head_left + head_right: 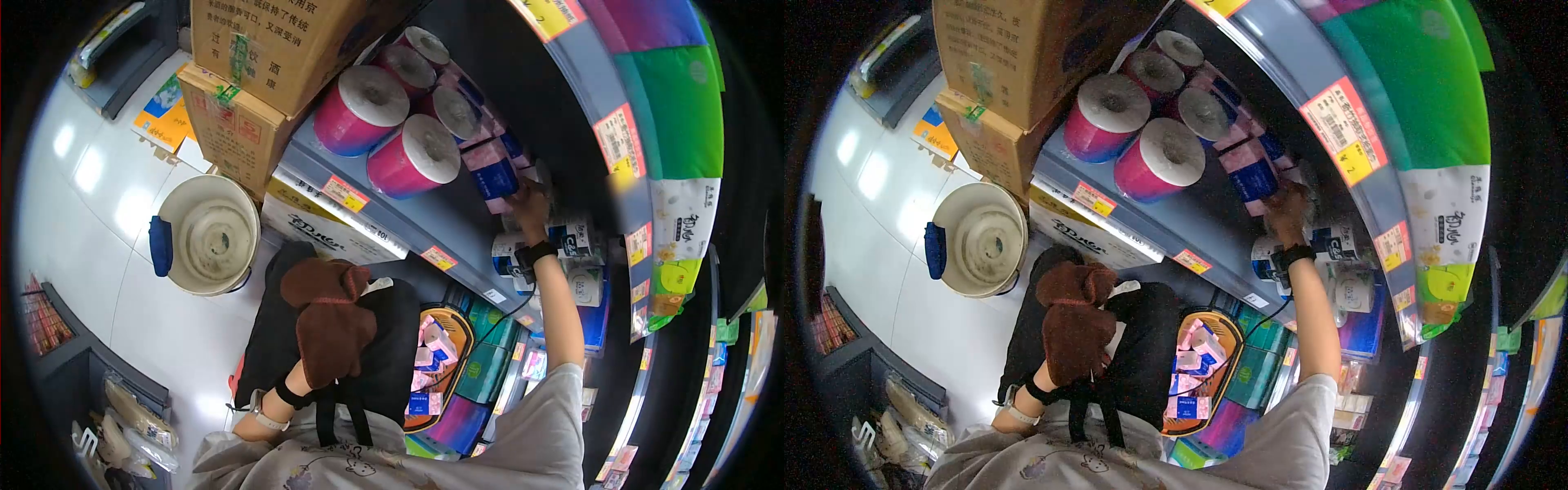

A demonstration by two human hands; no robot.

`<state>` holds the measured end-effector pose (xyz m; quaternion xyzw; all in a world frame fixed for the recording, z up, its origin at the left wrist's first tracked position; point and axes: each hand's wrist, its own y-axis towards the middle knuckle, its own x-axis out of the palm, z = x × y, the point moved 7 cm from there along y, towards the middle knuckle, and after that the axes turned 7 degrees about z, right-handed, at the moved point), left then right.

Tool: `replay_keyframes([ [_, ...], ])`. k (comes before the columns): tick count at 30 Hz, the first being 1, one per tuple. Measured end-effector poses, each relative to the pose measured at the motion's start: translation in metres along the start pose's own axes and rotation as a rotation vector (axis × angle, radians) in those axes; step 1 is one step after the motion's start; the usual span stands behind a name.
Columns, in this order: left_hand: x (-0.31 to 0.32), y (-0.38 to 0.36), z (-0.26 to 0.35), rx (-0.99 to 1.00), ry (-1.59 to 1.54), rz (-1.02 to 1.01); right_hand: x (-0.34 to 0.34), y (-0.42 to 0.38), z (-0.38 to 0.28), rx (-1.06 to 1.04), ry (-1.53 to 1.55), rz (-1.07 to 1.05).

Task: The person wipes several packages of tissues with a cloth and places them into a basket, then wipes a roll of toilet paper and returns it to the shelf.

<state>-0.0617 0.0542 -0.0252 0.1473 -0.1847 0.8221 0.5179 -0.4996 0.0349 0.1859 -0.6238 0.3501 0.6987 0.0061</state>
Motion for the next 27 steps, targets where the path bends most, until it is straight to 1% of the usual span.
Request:
replay_keyframes([
  [2,-0.001,0.001,-0.022,-0.089,0.006,-0.067,0.004,0.009,0.001,-0.096,-0.166,-0.007],
  [3,0.0,0.002,-0.018,-0.095,0.002,-0.07,0.006,0.013,-0.001,-0.093,-0.169,-0.013],
  [5,-0.001,0.003,-0.009,-0.192,-0.346,-0.017,0.015,0.021,-0.008,-0.129,-0.208,-0.072],
  [6,-0.001,0.004,-0.005,-0.186,-0.308,-0.012,0.016,0.026,-0.009,-0.132,-0.208,-0.076],
  [8,-0.003,0.005,0.002,-0.175,-0.188,-0.018,0.029,0.032,-0.014,-0.177,-0.102,-0.202],
  [9,-0.004,0.005,0.004,-0.177,-0.165,-0.019,0.034,0.037,-0.013,-0.18,-0.098,-0.205],
  [11,-0.005,0.005,0.005,-0.195,-0.148,-0.02,0.048,0.045,0.009,0.013,-0.05,-0.279],
  [12,-0.006,0.005,0.006,-0.202,-0.145,-0.022,0.052,0.049,0.013,0.013,-0.048,-0.28],
  [13,-0.005,0.005,0.007,-0.217,-0.14,-0.023,0.051,0.053,0.017,0.008,-0.025,-0.233],
  [14,-0.005,0.006,0.007,-0.236,-0.133,-0.028,0.043,0.055,0.006,0.006,-0.005,-0.186],
  [15,-0.005,0.005,0.006,-0.266,-0.126,-0.031,0.038,0.057,-0.003,0.01,-0.007,-0.189],
  [17,-0.006,0.005,0.006,-0.326,-0.12,-0.032,0.036,0.058,-0.011,0.3,0.143,-0.307],
  [18,-0.007,0.003,0.007,-0.331,-0.119,-0.031,0.044,0.057,-0.001,0.303,0.144,-0.31],
  [20,-0.011,0.002,0.018,-0.202,-0.244,0.025,0.051,0.062,0.022,0.137,-0.194,-0.164],
  [21,-0.01,0.004,0.022,-0.205,-0.242,0.025,0.051,0.061,0.02,0.139,-0.193,-0.165],
  [23,-0.005,0.011,0.045,0.011,0.176,-0.004,0.045,0.059,0.01,0.05,-0.036,-0.138],
  [24,-0.006,0.011,0.039,0.005,0.179,-0.008,0.042,0.058,0.008,0.057,-0.035,-0.14],
  [26,-0.004,0.01,0.025,0.275,0.618,-0.017,0.032,0.056,0.006,0.118,-0.01,-0.146],
  [27,-0.005,0.008,0.008,0.27,0.623,-0.025,0.016,0.053,-0.007,0.129,-0.008,-0.146],
])
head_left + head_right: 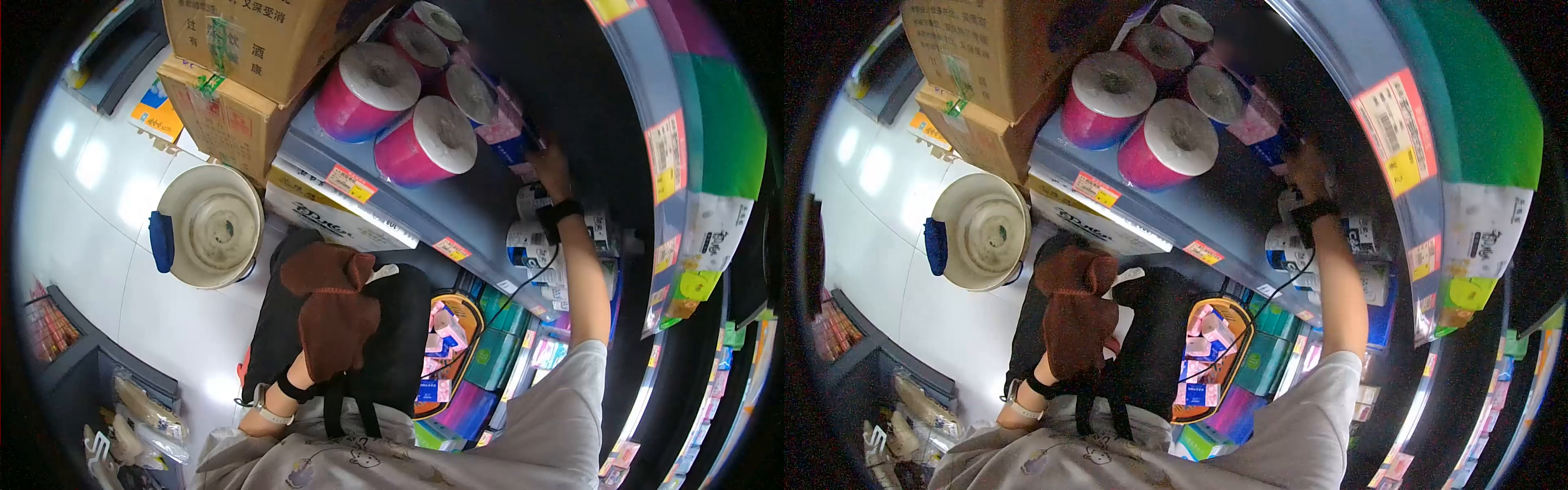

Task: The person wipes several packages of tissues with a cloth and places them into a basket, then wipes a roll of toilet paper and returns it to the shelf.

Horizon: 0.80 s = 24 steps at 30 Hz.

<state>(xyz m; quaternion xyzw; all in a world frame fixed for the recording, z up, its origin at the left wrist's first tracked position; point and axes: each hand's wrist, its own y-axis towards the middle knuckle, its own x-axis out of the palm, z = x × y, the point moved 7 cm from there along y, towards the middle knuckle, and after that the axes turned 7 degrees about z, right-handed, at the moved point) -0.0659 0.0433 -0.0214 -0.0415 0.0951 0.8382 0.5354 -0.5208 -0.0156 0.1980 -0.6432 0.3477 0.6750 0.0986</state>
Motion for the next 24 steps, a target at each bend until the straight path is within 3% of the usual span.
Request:
replay_keyframes([
  [2,0.018,-0.015,-0.028,-0.176,-0.308,-0.06,-0.03,-0.024,-0.031,0.082,0.296,-0.118],
  [3,0.016,-0.018,-0.025,-0.178,-0.301,-0.07,-0.04,-0.039,-0.029,0.093,0.3,-0.113],
  [5,0.02,-0.021,-0.025,-0.412,-0.645,-0.143,-0.063,-0.075,-0.032,-0.01,0.363,-0.089],
  [6,0.011,-0.017,-0.007,-0.417,-0.632,-0.158,-0.073,-0.1,-0.035,0.074,0.497,-0.14],
  [8,-0.031,0.007,0.061,-0.057,-0.203,0.076,-0.091,-0.155,-0.043,0.219,0.669,-0.243],
  [11,-0.036,0.01,0.083,-0.012,-0.434,0.143,-0.093,-0.247,-0.03,0.485,0.897,-0.385],
  [15,-0.028,0.002,0.098,-0.042,-0.304,0.065,-0.066,-0.382,0.032,0.747,0.853,-0.388],
  [17,-0.008,-0.004,0.094,-0.237,0.05,-0.208,-0.034,-0.46,0.069,0.959,0.863,-0.403],
  [21,0.007,-0.008,0.093,-0.215,0.006,-0.21,0.037,-0.602,0.115,1.235,0.836,-0.491],
  [23,0.011,-0.01,0.094,-0.223,-0.037,-0.184,0.069,-0.663,0.135,1.437,0.554,-0.477],
  [24,0.011,-0.011,0.096,-0.226,-0.058,-0.163,0.073,-0.68,0.14,1.438,0.443,-0.475],
])
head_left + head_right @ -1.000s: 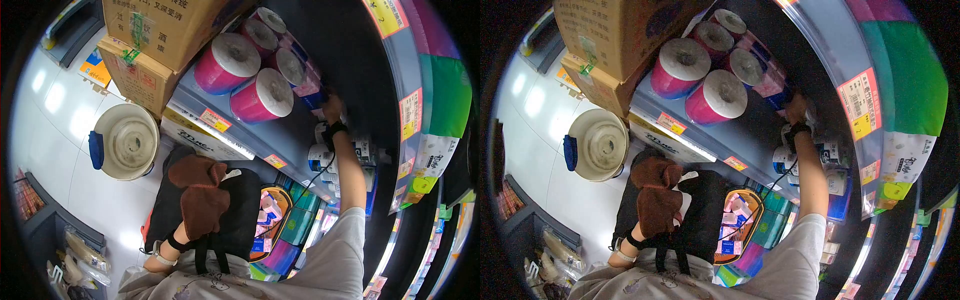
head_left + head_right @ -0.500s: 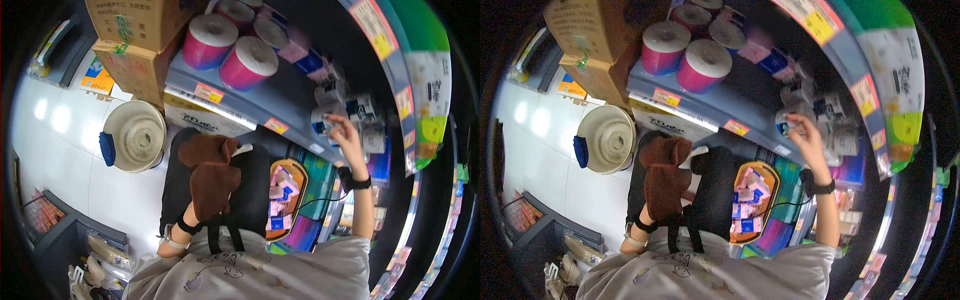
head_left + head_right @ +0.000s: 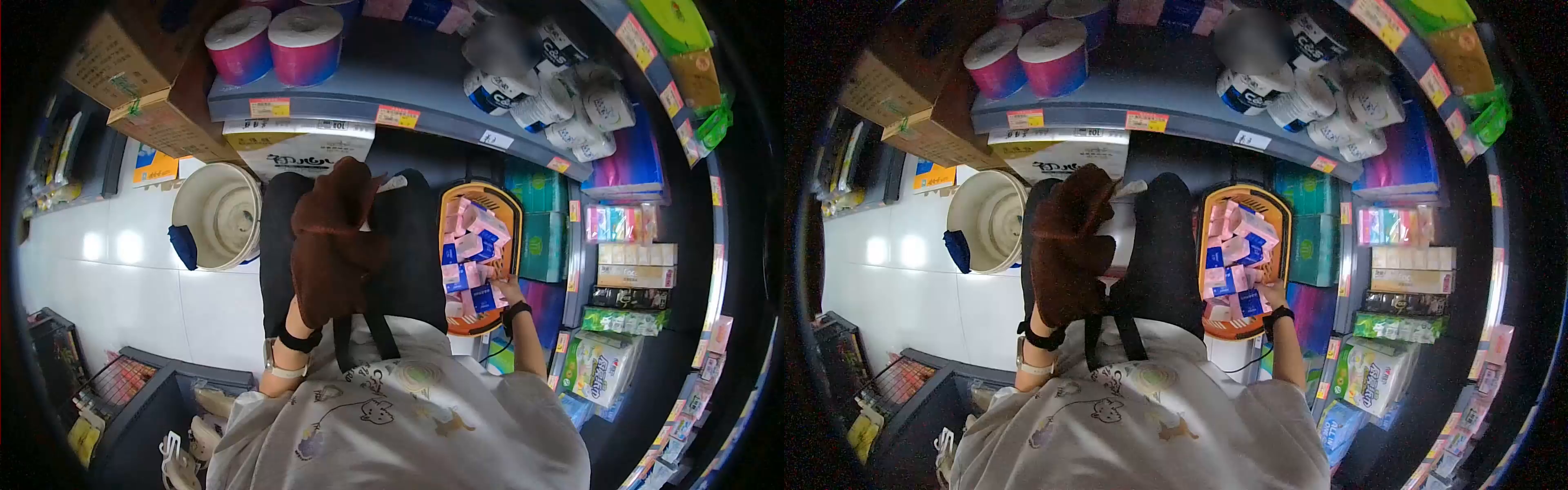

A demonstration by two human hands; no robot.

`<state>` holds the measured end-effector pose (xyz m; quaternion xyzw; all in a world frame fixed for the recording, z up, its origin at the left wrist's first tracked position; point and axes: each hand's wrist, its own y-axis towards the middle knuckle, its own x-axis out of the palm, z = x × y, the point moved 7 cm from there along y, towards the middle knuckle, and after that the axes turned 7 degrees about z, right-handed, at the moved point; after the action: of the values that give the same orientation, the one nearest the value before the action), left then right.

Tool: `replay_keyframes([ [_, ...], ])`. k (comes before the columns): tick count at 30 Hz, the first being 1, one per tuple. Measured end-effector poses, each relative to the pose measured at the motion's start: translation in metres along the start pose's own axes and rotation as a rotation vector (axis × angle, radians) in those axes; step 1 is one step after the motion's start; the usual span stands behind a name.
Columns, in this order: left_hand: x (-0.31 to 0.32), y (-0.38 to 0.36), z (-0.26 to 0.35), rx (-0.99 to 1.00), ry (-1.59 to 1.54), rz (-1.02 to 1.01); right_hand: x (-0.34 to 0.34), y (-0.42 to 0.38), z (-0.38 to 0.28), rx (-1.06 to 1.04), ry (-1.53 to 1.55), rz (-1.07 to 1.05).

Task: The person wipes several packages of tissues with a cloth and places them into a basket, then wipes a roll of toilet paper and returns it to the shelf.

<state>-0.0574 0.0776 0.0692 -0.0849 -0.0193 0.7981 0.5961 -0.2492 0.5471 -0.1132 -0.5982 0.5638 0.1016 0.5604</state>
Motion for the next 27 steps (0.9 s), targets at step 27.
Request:
replay_keyframes([
  [27,0.01,0.004,0.015,-0.052,-0.166,0.021,-0.026,-0.049,-0.043,-0.338,0.744,0.139],
])
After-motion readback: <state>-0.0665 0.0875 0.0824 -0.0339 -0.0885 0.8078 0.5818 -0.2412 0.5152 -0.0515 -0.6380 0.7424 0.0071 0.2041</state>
